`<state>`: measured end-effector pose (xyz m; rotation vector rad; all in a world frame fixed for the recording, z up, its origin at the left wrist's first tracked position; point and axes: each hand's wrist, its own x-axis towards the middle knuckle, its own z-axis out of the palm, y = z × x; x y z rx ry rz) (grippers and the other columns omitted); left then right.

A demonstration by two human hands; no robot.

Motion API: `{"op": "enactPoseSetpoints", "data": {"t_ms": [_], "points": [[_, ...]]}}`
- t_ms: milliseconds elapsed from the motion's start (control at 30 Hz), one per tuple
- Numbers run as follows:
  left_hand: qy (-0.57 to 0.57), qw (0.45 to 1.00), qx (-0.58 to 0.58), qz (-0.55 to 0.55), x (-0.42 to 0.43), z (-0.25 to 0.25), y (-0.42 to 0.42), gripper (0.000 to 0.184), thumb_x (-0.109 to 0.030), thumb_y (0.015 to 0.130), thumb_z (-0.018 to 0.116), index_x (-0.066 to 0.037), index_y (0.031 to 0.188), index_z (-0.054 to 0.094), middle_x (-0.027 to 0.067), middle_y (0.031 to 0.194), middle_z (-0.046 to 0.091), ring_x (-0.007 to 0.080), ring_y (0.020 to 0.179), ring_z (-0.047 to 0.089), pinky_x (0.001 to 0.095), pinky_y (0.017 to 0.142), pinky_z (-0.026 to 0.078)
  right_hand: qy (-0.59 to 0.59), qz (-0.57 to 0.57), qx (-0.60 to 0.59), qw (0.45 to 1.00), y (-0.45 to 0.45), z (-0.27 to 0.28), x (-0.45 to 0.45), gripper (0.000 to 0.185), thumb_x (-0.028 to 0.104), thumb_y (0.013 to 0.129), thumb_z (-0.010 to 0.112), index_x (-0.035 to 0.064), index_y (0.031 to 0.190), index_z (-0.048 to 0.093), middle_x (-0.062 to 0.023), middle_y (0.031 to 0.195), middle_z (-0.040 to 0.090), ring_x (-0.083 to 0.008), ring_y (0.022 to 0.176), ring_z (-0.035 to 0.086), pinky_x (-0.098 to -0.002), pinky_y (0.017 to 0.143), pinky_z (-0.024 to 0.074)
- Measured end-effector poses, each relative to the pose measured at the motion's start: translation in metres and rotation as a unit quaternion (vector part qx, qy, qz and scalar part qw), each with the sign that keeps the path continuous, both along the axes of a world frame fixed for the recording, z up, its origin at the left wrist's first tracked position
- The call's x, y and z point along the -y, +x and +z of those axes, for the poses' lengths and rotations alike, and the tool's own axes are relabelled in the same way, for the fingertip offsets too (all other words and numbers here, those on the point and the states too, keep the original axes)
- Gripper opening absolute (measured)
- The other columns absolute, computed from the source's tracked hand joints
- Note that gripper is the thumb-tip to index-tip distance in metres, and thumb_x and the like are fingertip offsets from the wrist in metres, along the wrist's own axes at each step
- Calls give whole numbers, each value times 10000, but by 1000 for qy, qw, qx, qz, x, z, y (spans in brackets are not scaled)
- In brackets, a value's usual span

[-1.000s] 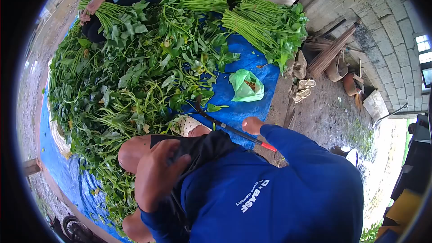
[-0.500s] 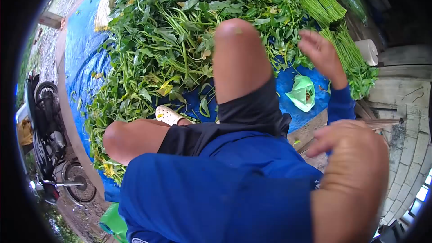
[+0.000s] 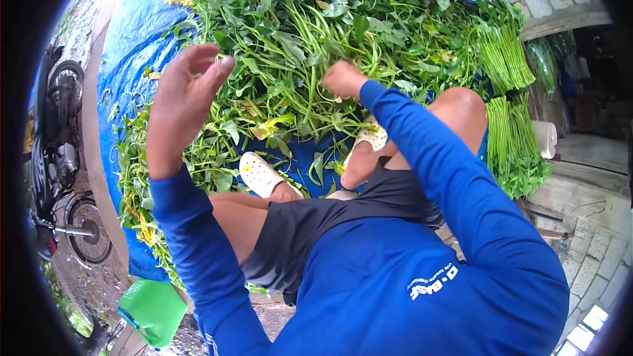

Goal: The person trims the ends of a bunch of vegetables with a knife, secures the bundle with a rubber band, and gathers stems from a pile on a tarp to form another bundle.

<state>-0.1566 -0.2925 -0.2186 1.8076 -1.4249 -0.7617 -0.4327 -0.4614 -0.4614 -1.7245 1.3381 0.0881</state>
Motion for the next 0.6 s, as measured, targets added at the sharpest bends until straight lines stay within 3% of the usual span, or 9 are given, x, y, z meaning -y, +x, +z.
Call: {"op": "enactPoseSetpoints", "data": {"t_ms": [33,100,167,200,333,433,467,567,600], "points": [[7,1000,3,31,1,-11,10,457,-312,974,777,45,1248,699,207,1121,763,269,976,748,367,850,580,107,-78,-12,991,11,-32,-1,288,277,909,705,41,1034,811,-135,859,801,-314,814,775,-438,832,620],[48,997,64,-8,-7,-17,20,493,-334,978,775,50,1273,683,200,1093,762,253,971,738,363,854,578,-132,-98,-10,986,21,-60,-14,286,240,908,667,35,1069,785,-169,911,796,-353,878,770,-444,866,608],[120,991,47,-44,-9,-2,23,520,-342,998,767,63,1303,650,175,1079,755,203,958,712,330,848,571,-208,-222,26,952,40,-33,-18,228,199,897,614,56,996,761,-222,1063,767,-434,1011,726,-481,898,585],[120,991,39,-52,-11,-7,30,511,-333,991,774,60,1295,651,177,1048,757,206,905,723,335,799,579,-227,-218,35,949,42,-32,-11,340,230,916,597,49,1163,746,-234,1159,750,-428,1085,704,-477,975,560],[94,984,151,-15,-14,-14,42,497,-300,958,799,48,1281,653,199,992,745,233,840,730,360,749,576,-329,-144,42,932,52,-33,26,372,239,921,593,30,1191,741,-246,1190,736,-434,1101,698,-491,997,552],[97,979,176,-11,-14,-12,40,483,-361,911,804,-5,1221,703,217,975,744,401,938,727,481,810,561,-305,-127,-2,944,72,-27,58,363,235,919,588,17,1161,748,-251,1209,730,-433,1116,695,-479,1004,551],[111,979,167,-25,-14,-9,39,498,-358,902,809,-5,1236,702,225,1005,750,409,968,727,484,832,565,-219,-117,-45,968,78,-11,67,344,246,893,605,1,1070,770,-259,1179,739,-448,1100,704,-472,988,563],[121,983,132,-32,-15,-5,35,506,-356,901,809,-5,1249,702,238,1034,753,412,995,729,487,855,570,-194,-95,-78,973,85,-20,90,307,244,855,644,-1,977,782,-284,1120,744,-454,1064,723,-478,951,581],[107,983,144,-48,-17,-8,37,526,-294,929,813,34,1311,662,226,996,741,309,866,745,405,774,582,-209,-86,-76,971,86,-31,100,292,233,815,683,-18,931,777,-317,1061,738,-481,1043,726,-487,937,590]]}}
